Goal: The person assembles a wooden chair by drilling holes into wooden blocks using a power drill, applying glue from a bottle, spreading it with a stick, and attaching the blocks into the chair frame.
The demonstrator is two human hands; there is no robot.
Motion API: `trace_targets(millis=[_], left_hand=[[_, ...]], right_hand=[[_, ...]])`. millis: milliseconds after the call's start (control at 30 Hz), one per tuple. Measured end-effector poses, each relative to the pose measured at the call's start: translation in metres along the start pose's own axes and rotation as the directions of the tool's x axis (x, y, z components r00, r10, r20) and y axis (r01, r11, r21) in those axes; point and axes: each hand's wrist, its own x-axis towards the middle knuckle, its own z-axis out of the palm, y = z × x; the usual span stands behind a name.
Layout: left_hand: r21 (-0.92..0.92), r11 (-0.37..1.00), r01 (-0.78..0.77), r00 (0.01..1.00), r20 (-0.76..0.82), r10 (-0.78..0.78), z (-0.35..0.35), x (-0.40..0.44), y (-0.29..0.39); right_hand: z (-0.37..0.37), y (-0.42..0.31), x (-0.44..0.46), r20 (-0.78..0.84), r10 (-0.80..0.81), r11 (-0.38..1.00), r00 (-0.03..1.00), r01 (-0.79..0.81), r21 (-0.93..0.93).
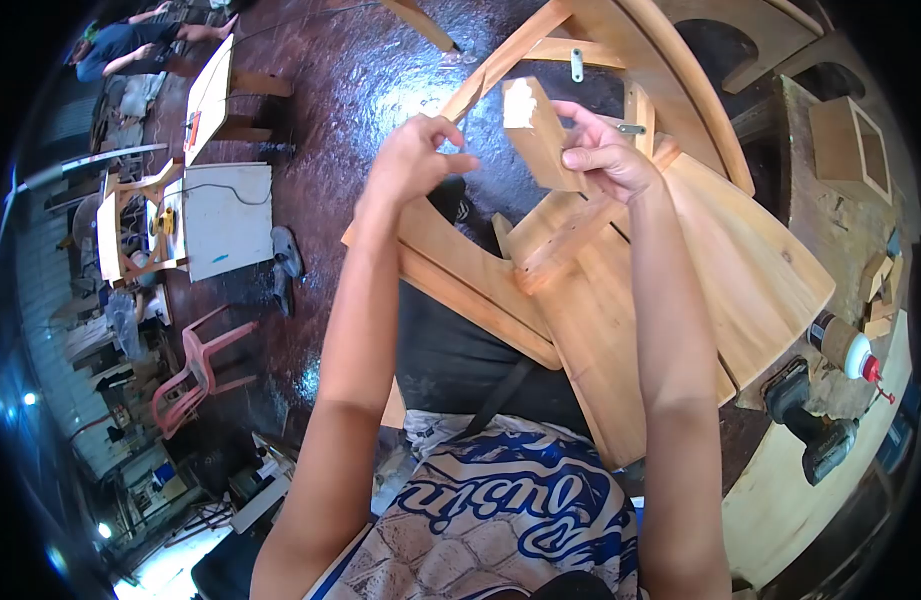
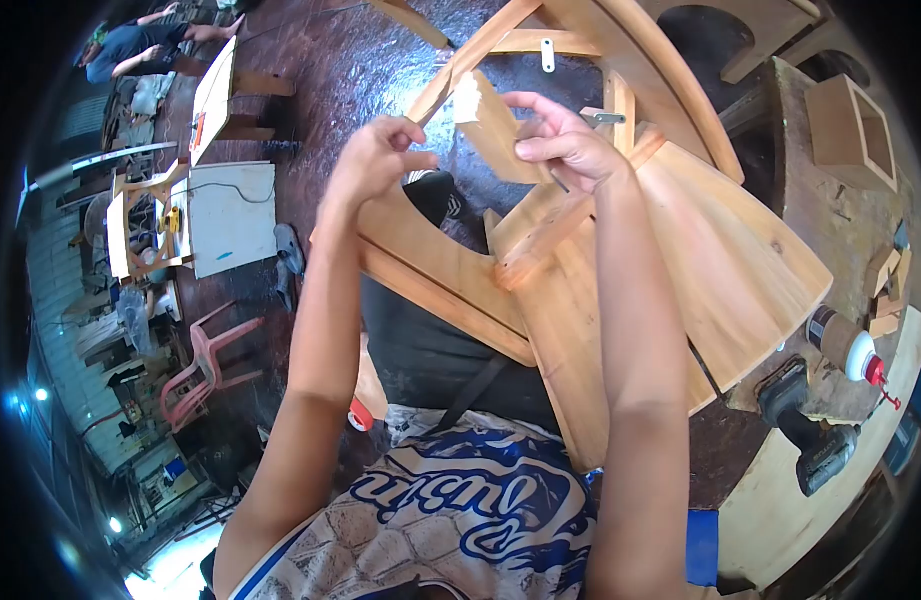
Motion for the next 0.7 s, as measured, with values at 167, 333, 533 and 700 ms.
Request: trace_targets(millis=[167,333,533,700], left_hand=[[-0.201,0.976,-0.086,0.996,-0.028,0.082,-0.005,0.001,-0.013],[0.101,0.968,-0.228,0.915,0.362,0.177,0.044,0.021,0.0],[0.553,0.808,-0.205,0.521,0.76,-0.388,0.095,0.023,0.004],[0.391,0.897,-0.208,0.504,0.829,-0.244,0.114,0.032,-0.017]], right_hand=[[-0.028,0.019,0.023,-0.117,0.394,0.508,0.912,-0.322,-0.799],[-0.009,0.074,0.04,-0.219,0.498,0.034,0.839,-0.272,-0.962],[-0.006,0.097,0.046,-0.268,0.559,0.014,0.785,-0.332,-0.943],[-0.002,0.105,0.049,-0.252,0.568,0.019,0.784,-0.318,-0.948]])
